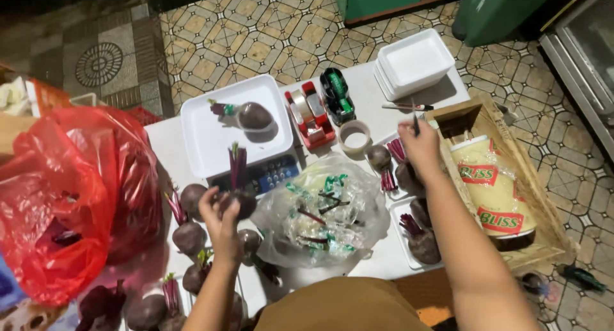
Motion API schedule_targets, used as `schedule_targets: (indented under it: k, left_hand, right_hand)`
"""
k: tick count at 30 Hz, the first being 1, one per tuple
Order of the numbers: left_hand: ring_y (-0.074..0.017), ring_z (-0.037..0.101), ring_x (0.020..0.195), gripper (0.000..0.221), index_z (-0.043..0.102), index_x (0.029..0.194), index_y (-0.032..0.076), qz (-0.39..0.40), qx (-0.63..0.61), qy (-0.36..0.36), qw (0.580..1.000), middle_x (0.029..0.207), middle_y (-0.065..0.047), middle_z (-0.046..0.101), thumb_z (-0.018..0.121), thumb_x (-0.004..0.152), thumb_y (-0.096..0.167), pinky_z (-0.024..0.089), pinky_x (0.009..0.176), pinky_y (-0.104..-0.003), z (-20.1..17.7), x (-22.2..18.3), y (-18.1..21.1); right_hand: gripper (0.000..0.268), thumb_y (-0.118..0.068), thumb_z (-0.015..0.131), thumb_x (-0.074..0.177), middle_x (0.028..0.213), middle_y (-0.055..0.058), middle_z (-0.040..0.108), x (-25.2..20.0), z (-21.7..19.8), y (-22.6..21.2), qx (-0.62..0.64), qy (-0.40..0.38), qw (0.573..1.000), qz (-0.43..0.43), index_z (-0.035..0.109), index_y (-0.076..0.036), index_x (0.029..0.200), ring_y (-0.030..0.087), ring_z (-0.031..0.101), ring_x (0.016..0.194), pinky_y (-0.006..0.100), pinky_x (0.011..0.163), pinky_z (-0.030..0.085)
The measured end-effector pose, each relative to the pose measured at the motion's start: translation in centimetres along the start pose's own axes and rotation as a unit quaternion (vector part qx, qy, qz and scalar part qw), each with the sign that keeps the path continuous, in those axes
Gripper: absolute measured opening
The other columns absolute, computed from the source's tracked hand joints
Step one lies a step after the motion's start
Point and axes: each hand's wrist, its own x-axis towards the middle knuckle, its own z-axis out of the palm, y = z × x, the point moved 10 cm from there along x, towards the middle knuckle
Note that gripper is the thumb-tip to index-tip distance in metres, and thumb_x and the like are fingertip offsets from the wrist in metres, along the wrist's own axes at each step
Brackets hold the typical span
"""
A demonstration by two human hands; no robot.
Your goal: The person trims the stems from beets with a knife, wraps the beets individually in plastic film, and places them into a wooden crate.
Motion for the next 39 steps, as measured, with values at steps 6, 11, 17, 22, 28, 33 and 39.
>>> schedule_targets:
  k: [6,11,17,22,28,33,39]
  left_hand:
    - [-0.028,0.057,0.111,0.07,0.041,0.142,0.015,-0.064,-0.018,0.079,0.995,0.13,-0.02,0.053,0.062,0.076,0.024,0.047,0.096,-0.039,-5.5,-3.4,0.3]
    - [-0.0243,0.054,0.106,0.062,0.044,0.139,0.016,-0.069,-0.026,0.16,0.984,0.124,-0.015,0.054,0.056,0.079,0.023,0.044,0.089,-0.034,-9.3,-5.5,-0.5]
    - [-0.0227,0.054,0.101,0.062,0.041,0.141,0.014,-0.056,-0.045,0.174,0.982,0.121,-0.014,0.053,0.055,0.082,0.025,0.046,0.087,-0.033,-11.0,-6.8,-2.5]
    - [-0.021,0.052,0.108,0.064,0.043,0.139,0.016,-0.048,-0.04,0.169,0.984,0.129,-0.01,0.048,0.055,0.077,0.026,0.044,0.088,-0.031,-10.1,-6.1,-2.0]
    - [-0.0246,0.059,0.109,0.065,0.047,0.138,0.017,0.009,-0.094,0.176,0.98,0.13,-0.016,0.055,0.057,0.075,0.028,0.051,0.089,-0.031,-7.9,-5.2,-0.6]
    - [-0.0223,0.052,0.107,0.064,0.045,0.134,0.015,0.005,-0.061,0.102,0.993,0.128,-0.008,0.046,0.057,0.072,0.026,0.048,0.09,-0.034,-6.0,-4.3,-0.6]
    - [-0.0212,0.054,0.093,0.071,0.042,0.143,0.015,-0.025,-0.079,0.021,0.996,0.111,-0.01,0.047,0.058,0.075,0.025,0.047,0.086,-0.033,0.4,-5.0,3.3]
  right_hand:
    - [0.033,-0.028,0.057,0.102,0.124,0.021,0.068,8.1,2.7,-3.0,-0.191,-0.052,0.971,0.133,0.068,-0.018,0.131,0.049,0.058,0.114,0.061,0.089,0.048]
    - [0.034,-0.032,0.059,0.1,0.127,0.017,0.065,10.7,4.7,-0.2,-0.271,-0.056,0.95,0.143,0.064,-0.023,0.133,0.046,0.059,0.115,0.061,0.087,0.048]
    - [0.021,-0.026,0.068,0.098,0.106,0.023,0.071,11.4,4.2,1.3,-0.268,0.007,0.957,0.106,0.072,-0.019,0.116,0.049,0.065,0.099,0.06,0.078,0.052]
    - [0.022,-0.021,0.067,0.097,0.1,0.019,0.076,10.6,1.1,-2.0,-0.197,0.098,0.975,-0.013,0.078,-0.013,0.114,0.045,0.069,0.09,0.054,0.073,0.053]
    - [0.021,-0.014,0.073,0.094,0.095,0.019,0.077,1.3,-6.7,-8.0,-0.215,0.168,0.954,-0.122,0.079,-0.009,0.114,0.042,0.071,0.081,0.051,0.067,0.052]
    - [0.024,-0.026,0.073,0.097,0.084,0.022,0.075,-3.8,-10.4,0.3,-0.304,0.124,0.943,0.043,0.079,-0.017,0.118,0.047,0.068,0.075,0.054,0.069,0.052]
    - [0.049,-0.027,0.069,0.096,0.12,0.02,0.071,-6.9,-12.5,-1.3,-0.212,0.085,0.95,0.213,0.062,-0.029,0.144,0.042,0.065,0.107,0.051,0.089,0.05]
